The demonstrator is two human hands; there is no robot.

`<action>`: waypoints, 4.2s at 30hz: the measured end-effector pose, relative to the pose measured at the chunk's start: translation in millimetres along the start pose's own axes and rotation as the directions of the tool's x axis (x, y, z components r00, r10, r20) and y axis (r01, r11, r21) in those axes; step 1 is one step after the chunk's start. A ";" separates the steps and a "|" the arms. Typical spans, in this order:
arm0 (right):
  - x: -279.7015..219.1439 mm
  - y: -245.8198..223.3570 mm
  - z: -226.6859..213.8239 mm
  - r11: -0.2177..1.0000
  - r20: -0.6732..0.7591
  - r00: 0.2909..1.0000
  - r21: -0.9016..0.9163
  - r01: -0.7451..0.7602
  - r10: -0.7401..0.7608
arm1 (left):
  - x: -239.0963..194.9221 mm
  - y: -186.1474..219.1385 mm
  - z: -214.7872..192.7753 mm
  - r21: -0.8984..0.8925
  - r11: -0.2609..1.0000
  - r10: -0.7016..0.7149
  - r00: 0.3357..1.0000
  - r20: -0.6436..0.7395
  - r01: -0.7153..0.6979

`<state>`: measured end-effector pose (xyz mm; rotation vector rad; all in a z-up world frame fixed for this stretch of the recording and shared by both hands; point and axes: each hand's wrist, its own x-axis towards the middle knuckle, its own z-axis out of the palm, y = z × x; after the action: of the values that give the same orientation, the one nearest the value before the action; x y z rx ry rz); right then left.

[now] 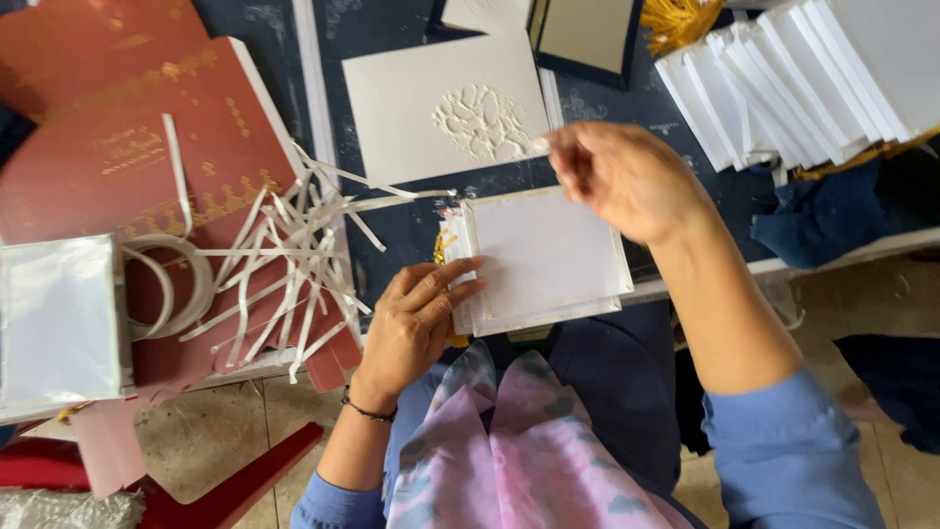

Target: Assembling invitation cards by aligning inserts into covers and using a small tool for finishing.

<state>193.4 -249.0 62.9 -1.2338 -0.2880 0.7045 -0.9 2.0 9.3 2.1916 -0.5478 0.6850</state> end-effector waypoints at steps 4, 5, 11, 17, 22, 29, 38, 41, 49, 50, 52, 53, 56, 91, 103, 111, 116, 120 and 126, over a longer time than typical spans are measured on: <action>-100.1 4.2 4.9 0.974 -0.041 0.995 0.204 0.100 -0.094 | 1.0 0.6 3.1 -0.028 1.000 -0.014 1.000 -0.002 0.014; -117.8 13.0 0.0 0.974 -0.055 0.994 0.202 0.105 -0.095 | 0.5 0.7 4.9 -0.039 0.999 -0.008 1.000 0.003 0.008; -186.5 63.8 -0.7 0.980 -0.254 0.959 0.120 0.160 -0.125 | -1.9 1.3 7.0 -0.032 0.999 -0.039 0.999 0.014 0.040; -189.1 78.0 18.1 0.965 -0.258 0.936 -0.166 0.202 -0.241 | -0.9 4.8 8.6 -0.018 0.997 -0.080 0.997 0.022 0.080; -187.6 93.6 23.6 0.874 -0.345 0.899 -0.480 0.077 -0.269 | -1.5 6.6 8.6 -0.010 0.994 -0.105 0.994 0.022 0.105; -186.6 103.6 51.7 0.670 -0.337 0.843 -0.742 0.037 -0.419 | -2.9 5.7 7.8 -0.001 0.995 -0.099 0.995 0.018 0.099; -174.6 116.5 90.2 0.226 -0.076 0.879 -0.974 0.036 -0.470 | -3.9 7.4 3.4 -0.016 0.998 -0.063 0.991 0.116 0.065; -177.7 111.2 77.1 0.224 -0.116 0.850 -0.975 0.003 -0.513 | -3.9 7.9 2.7 -0.018 0.997 -0.072 0.991 0.110 0.074; -165.9 126.8 101.2 0.084 -0.009 0.872 -0.996 0.037 -0.490 | -3.9 7.4 1.9 -0.031 0.997 -0.065 0.991 0.114 0.069; -161.1 125.1 109.0 0.086 -0.008 0.872 -0.996 0.039 -0.489 | -3.9 8.0 1.3 -0.029 0.997 -0.066 0.991 0.115 0.070; -151.0 120.9 122.9 0.063 0.104 0.906 -0.988 0.143 -0.410 | -3.1 9.6 1.1 -0.037 0.996 -0.074 0.991 0.116 0.079; -148.5 118.2 127.7 0.065 0.103 0.906 -0.988 0.142 -0.411 | -3.5 9.8 0.7 -0.036 0.996 -0.073 0.990 0.118 0.078; -144.9 113.4 132.9 -0.012 0.182 0.916 -0.982 0.190 -0.357 | -3.2 10.6 0.9 -0.027 0.997 -0.073 0.990 0.121 0.076; -162.3 77.0 -1.9 0.769 -0.474 0.741 -0.633 0.089 -0.476 | -4.1 9.2 9.5 -0.060 0.989 -0.135 0.991 0.020 0.135; -95.9 99.5 -38.0 0.881 -0.453 0.787 -0.412 0.232 -0.419 | -4.9 4.8 2.4 -0.057 0.989 -0.125 0.983 0.135 0.133; -90.3 46.8 10.5 0.963 -0.455 0.849 -0.098 0.252 -0.268 | -4.1 7.4 3.7 -0.050 0.987 -0.142 0.982 0.128 0.150; -105.9 33.1 -22.4 0.953 -0.501 0.820 -0.039 0.300 -0.279 | -1.6 9.4 2.8 -0.061 0.984 -0.160 0.980 0.118 0.168; -129.3 -4.7 -76.4 0.904 -0.639 0.669 -0.100 0.417 -0.379 | 0.2 16.0 -0.5 -0.078 0.981 -0.167 0.979 0.113 0.176; -161.6 -27.8 -150.1 0.710 -0.545 0.821 0.510 0.486 -0.171 | -1.1 14.5 0.8 -0.062 0.984 -0.159 0.980 0.117 0.167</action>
<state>164.4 -469.4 66.3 -0.6238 0.1284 0.1241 -9.7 -7.4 16.0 2.1882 -0.4355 0.4514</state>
